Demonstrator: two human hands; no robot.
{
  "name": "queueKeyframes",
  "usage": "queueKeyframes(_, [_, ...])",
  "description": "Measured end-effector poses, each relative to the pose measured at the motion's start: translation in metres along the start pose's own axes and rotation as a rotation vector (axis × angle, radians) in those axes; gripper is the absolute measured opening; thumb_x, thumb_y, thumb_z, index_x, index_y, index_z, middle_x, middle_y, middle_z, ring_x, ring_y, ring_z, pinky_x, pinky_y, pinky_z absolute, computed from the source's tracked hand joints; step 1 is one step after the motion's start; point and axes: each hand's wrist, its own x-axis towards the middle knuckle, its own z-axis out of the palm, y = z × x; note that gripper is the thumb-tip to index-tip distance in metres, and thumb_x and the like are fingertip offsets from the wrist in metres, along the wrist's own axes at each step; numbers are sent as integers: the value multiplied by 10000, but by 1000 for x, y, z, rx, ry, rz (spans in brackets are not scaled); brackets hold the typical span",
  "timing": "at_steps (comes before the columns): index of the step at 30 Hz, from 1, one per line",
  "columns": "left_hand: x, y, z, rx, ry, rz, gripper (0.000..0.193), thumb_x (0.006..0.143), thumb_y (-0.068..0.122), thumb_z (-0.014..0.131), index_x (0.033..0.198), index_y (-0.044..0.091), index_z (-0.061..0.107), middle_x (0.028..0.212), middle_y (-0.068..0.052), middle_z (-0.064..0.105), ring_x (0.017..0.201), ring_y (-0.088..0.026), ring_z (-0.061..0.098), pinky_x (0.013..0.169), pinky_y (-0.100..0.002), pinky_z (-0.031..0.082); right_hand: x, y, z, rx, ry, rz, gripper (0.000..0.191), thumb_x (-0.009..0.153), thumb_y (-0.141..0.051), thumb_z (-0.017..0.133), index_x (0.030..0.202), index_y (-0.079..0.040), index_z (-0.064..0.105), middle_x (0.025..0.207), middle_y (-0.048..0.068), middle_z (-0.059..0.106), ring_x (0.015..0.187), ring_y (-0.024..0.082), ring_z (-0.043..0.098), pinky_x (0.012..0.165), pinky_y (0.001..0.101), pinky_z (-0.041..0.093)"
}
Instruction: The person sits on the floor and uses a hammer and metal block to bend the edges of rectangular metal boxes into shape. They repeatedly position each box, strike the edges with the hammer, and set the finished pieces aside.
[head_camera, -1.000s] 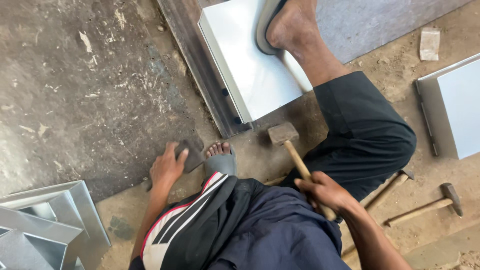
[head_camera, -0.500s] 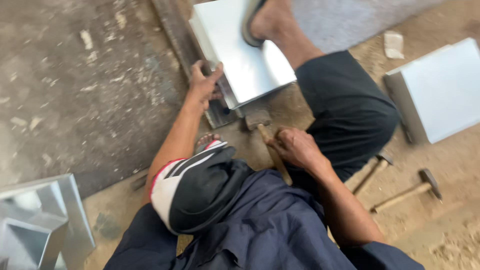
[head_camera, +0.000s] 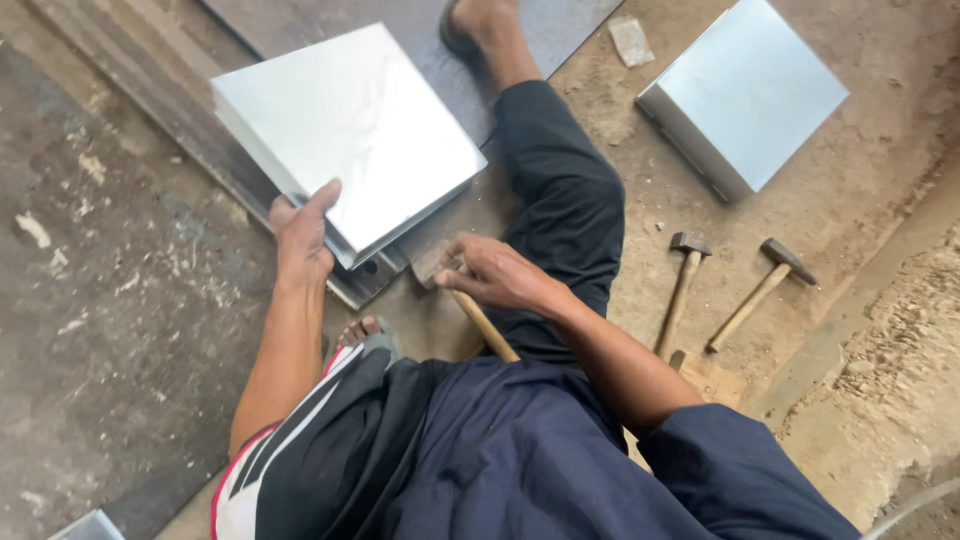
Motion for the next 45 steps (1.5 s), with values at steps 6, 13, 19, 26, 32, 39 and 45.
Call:
queueKeyframes(6, [-63,67,11,810,-118,747,793,762,213,875,1343,-27,392,1123,-168,523,1023,-289,583,849,-457,521,20,8,-66,963,275,395,650,1024,-474,565,1439,19,476,1283,130,515,1045,216,647,726,389,633])
queueKeyframes(13, [-83,100,62,1304,-522,1607,465,968,272,748,1345,293,475,1059,-5,470,917,-212,527,815,-414,410,-53,-14,-95,1283,769,386,816,972,-565,643,1460,64,462,1278,239,577,1115,279,670,870,406,598])
queueKeyframes(19, [-86,71,94,1165,-522,1428,614,939,200,748,1437,341,418,1403,-128,523,1279,-364,501,1030,-554,369,-128,50,-117,903,1149,518,645,950,-387,600,1370,92,506,1198,216,600,1058,268,651,867,370,555])
queueKeyframes(26, [-96,58,76,871,-650,483,686,890,124,791,1492,135,461,1213,-125,661,1048,-271,702,902,-382,554,-194,193,-230,555,1455,478,713,799,-393,667,1346,28,488,1171,186,574,1186,351,648,859,525,643])
queueKeyframes(32, [-103,52,70,1076,-865,560,543,854,132,782,1357,126,576,1039,-121,680,875,-352,650,770,-441,503,-216,246,-277,519,1065,647,538,940,-329,634,1297,54,509,1166,185,561,1107,330,581,877,461,503])
queueKeyframes(39, [-91,49,67,1128,-878,437,522,856,146,786,1342,143,593,952,-105,645,825,-340,617,744,-447,483,-183,264,-217,-749,759,639,215,920,-100,663,1076,45,631,1012,175,650,934,296,652,806,431,527])
queueKeyframes(45, [-89,53,59,1134,-815,411,478,862,124,792,1312,150,634,936,-97,657,822,-307,631,748,-432,491,-188,269,-201,-808,701,795,128,857,79,609,825,1,705,832,106,683,740,233,682,653,400,528])
